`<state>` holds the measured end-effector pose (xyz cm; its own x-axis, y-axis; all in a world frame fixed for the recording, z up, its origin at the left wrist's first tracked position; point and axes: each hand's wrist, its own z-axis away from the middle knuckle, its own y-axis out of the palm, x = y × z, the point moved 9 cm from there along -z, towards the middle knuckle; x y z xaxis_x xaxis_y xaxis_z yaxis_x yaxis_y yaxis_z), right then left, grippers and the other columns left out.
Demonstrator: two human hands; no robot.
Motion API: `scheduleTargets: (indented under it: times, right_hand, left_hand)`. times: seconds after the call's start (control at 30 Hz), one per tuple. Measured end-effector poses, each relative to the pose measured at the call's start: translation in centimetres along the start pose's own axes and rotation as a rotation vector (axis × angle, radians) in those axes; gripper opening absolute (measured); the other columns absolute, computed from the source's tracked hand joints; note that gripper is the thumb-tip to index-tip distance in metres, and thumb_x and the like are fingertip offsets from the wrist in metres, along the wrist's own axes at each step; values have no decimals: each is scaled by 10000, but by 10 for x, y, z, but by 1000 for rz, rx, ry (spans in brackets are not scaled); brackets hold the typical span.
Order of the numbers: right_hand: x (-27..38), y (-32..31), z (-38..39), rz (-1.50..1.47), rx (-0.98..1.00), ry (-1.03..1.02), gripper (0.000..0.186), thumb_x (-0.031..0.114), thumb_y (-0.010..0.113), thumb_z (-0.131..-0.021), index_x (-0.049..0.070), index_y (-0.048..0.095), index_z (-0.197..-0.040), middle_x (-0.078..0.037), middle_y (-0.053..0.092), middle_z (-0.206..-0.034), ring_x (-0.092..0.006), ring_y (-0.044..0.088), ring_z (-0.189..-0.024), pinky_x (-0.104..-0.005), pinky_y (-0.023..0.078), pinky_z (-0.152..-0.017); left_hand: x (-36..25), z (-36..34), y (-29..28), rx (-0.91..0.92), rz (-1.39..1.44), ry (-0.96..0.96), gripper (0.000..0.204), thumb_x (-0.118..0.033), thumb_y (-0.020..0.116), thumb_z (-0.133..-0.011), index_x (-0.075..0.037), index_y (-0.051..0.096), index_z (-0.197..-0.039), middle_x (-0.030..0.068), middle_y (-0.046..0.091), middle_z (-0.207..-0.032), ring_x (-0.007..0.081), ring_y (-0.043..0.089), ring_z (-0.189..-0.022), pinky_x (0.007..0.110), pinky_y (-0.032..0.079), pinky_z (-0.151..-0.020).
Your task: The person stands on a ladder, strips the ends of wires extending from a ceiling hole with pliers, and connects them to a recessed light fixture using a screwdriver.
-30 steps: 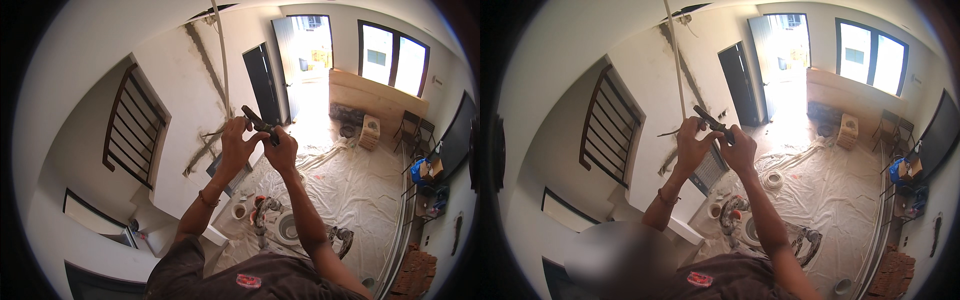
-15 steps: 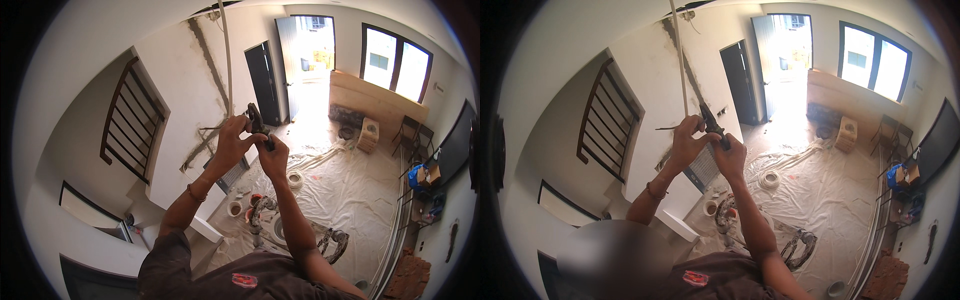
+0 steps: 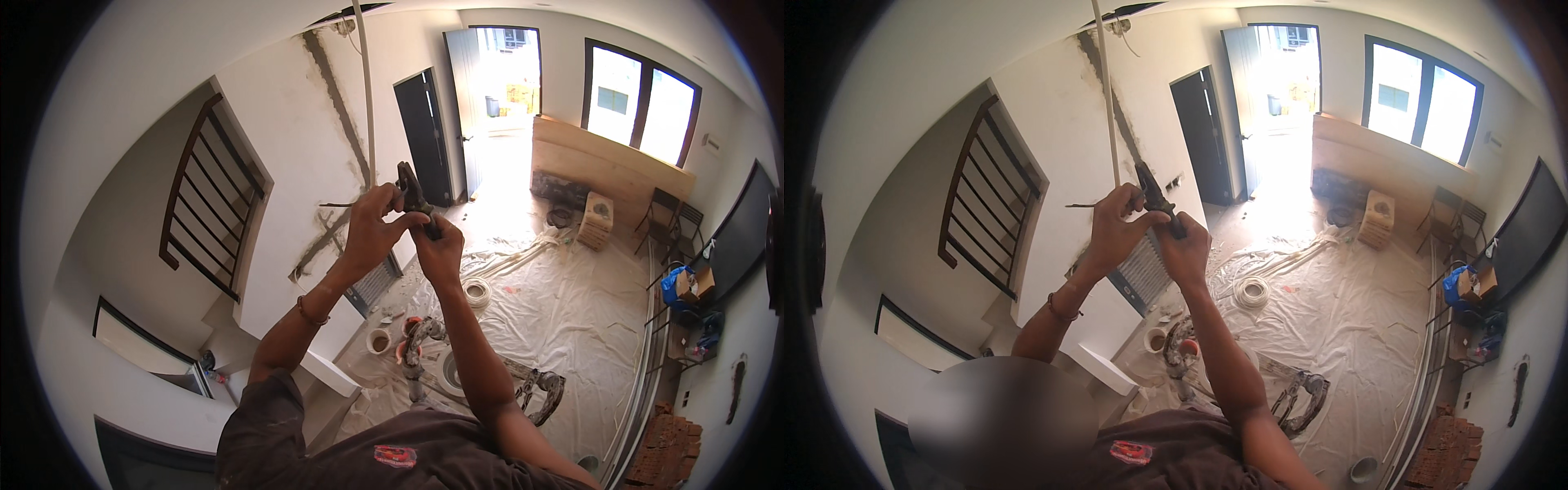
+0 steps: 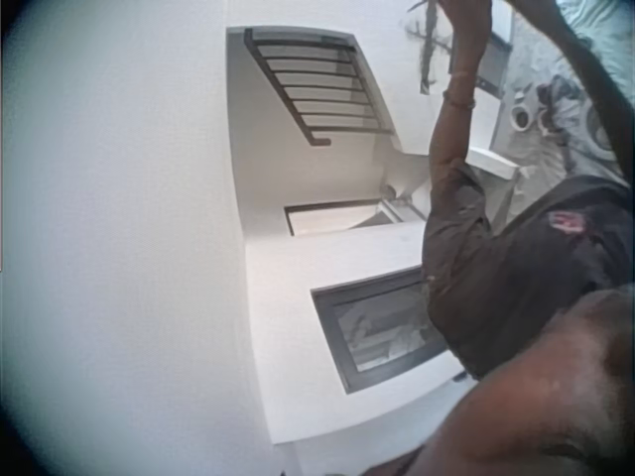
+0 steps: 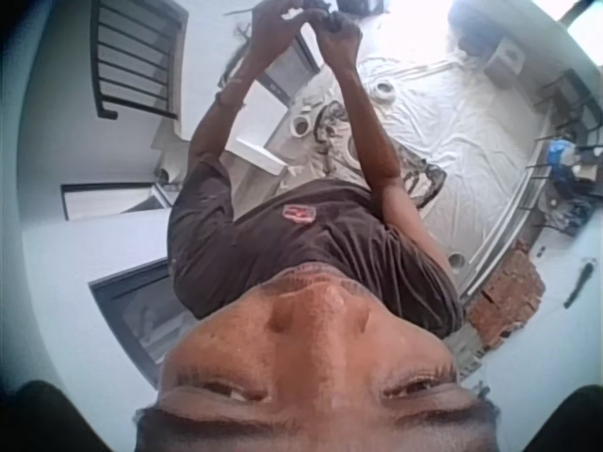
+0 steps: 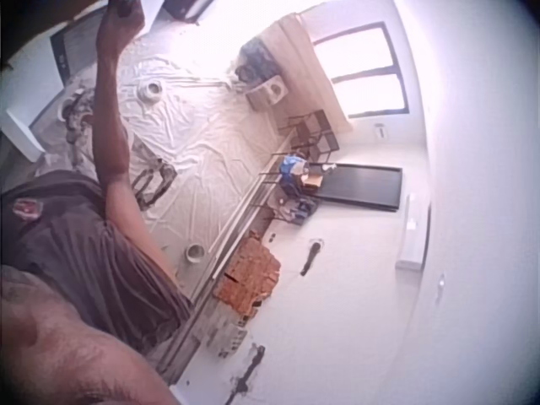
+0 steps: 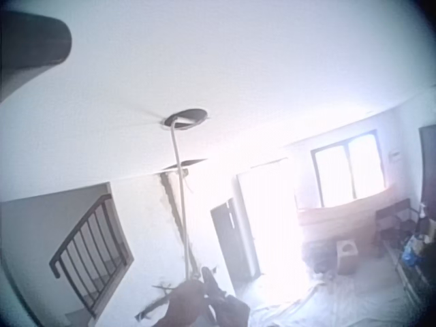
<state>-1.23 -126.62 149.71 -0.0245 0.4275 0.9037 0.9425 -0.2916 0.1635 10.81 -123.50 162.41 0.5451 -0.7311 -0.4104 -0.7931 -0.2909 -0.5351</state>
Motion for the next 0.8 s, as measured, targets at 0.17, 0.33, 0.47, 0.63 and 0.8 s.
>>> scheduleTargets:
  times: [0.17,0.33,0.47,0.63,0.8]
  right_hand:
    - [-25,3,-21,-754,-215,275,447,393,676,-932,-17,575,-1079,-113,691,-993,-206,684,-779,-335,579,-629]
    - [-26,-47,-30,-620,-187,203,374,359,643,-958,-2,566,-1014,-133,671,-939,-238,703,-864,-371,627,-691]
    - [-30,-60,4,-537,-148,243,269,268,644,-958,6,583,-967,-112,652,-864,-216,686,-806,-355,615,-646]
    - [-23,-56,36,-487,13,274,184,196,654,-941,22,593,-951,-97,650,-863,-180,656,-746,-314,561,-615]
    - [-34,-66,55,-433,72,303,193,194,648,-945,10,599,-973,-92,650,-869,-171,649,-737,-302,559,-609]
  left_hand:
    - [19,30,-14,-303,-132,79,407,-96,798,-797,-31,420,-663,63,434,-619,229,390,-566,365,327,-515]
    - [-3,22,-38,-300,-98,117,380,-29,753,-816,-39,410,-653,66,424,-610,237,402,-578,387,324,-528]
    - [-33,28,-36,-320,-103,363,300,-16,751,-798,-59,460,-739,77,488,-721,254,465,-678,376,395,-629]
    - [-39,57,-25,-328,-175,435,405,-50,697,-824,-5,613,-1217,152,541,-1278,368,506,-1235,460,432,-1025]
    - [-25,89,-31,-413,-67,451,223,-18,647,-853,1,649,-1075,146,611,-1159,317,583,-1088,414,477,-933]
